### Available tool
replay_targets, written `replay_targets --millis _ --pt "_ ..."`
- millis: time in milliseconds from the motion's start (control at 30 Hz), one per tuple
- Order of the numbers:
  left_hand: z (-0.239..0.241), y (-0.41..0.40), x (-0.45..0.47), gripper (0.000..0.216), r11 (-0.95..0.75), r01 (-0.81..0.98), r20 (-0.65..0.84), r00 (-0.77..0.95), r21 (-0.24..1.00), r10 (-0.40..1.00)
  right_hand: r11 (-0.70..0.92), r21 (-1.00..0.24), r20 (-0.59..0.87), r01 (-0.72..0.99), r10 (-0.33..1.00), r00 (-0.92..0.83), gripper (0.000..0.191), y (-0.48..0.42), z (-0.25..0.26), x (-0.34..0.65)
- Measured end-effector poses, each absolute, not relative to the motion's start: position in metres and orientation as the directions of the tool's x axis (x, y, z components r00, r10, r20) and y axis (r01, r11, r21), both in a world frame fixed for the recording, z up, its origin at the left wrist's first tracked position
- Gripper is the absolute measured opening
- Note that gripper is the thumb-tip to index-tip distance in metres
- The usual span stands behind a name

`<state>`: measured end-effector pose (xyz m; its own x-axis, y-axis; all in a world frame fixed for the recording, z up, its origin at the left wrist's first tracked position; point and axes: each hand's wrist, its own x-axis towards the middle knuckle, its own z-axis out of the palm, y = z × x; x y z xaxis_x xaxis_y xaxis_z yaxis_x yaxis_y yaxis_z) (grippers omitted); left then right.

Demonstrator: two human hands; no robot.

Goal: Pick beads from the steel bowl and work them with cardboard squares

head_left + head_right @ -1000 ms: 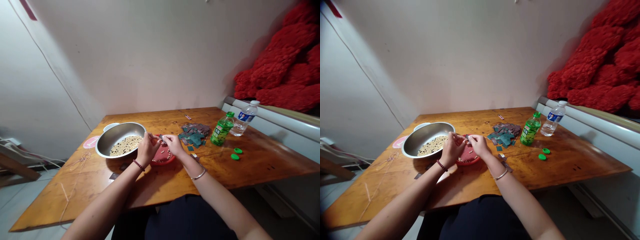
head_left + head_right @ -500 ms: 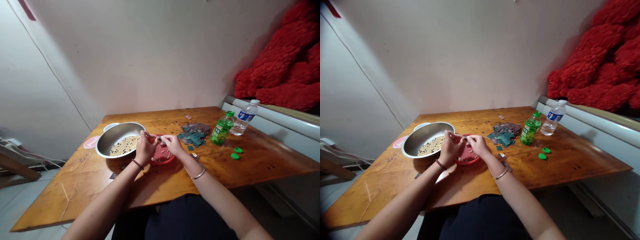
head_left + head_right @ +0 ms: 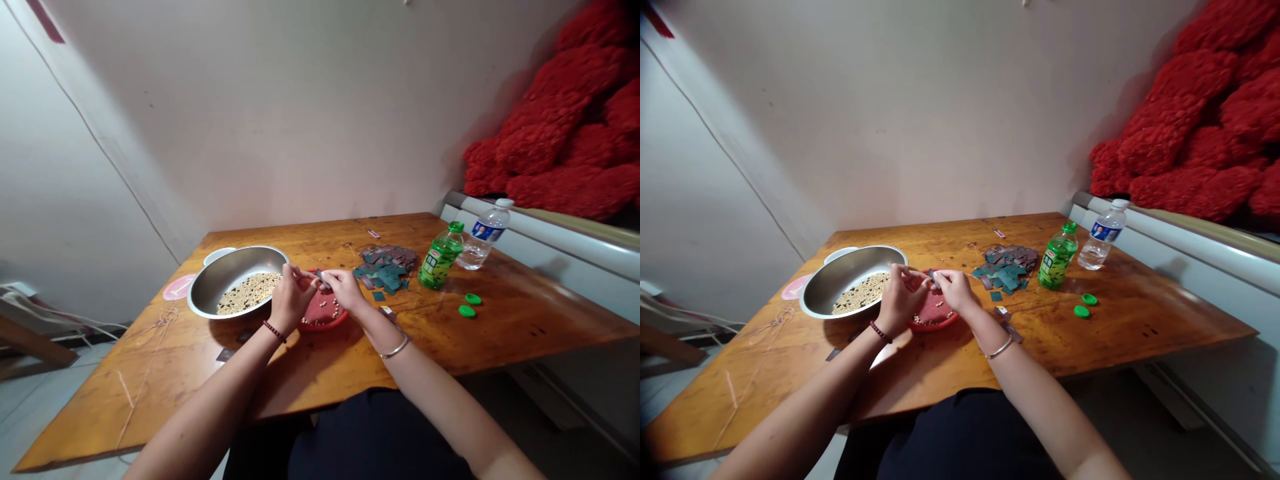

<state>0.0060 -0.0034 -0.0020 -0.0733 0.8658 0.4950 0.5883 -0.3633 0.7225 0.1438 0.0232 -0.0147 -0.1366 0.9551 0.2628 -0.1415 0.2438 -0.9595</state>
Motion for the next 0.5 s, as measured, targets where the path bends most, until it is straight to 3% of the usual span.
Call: replay_targets --millis 500 --pt "-0.001 -0.0049 0.0088 0.034 -0.377 0.615 0.523 -0.068 0.692 0.849 0.283 -0.952 0.297 -0.115 0.944 -0.141 0.034 0.0216 -0.0136 0.1438"
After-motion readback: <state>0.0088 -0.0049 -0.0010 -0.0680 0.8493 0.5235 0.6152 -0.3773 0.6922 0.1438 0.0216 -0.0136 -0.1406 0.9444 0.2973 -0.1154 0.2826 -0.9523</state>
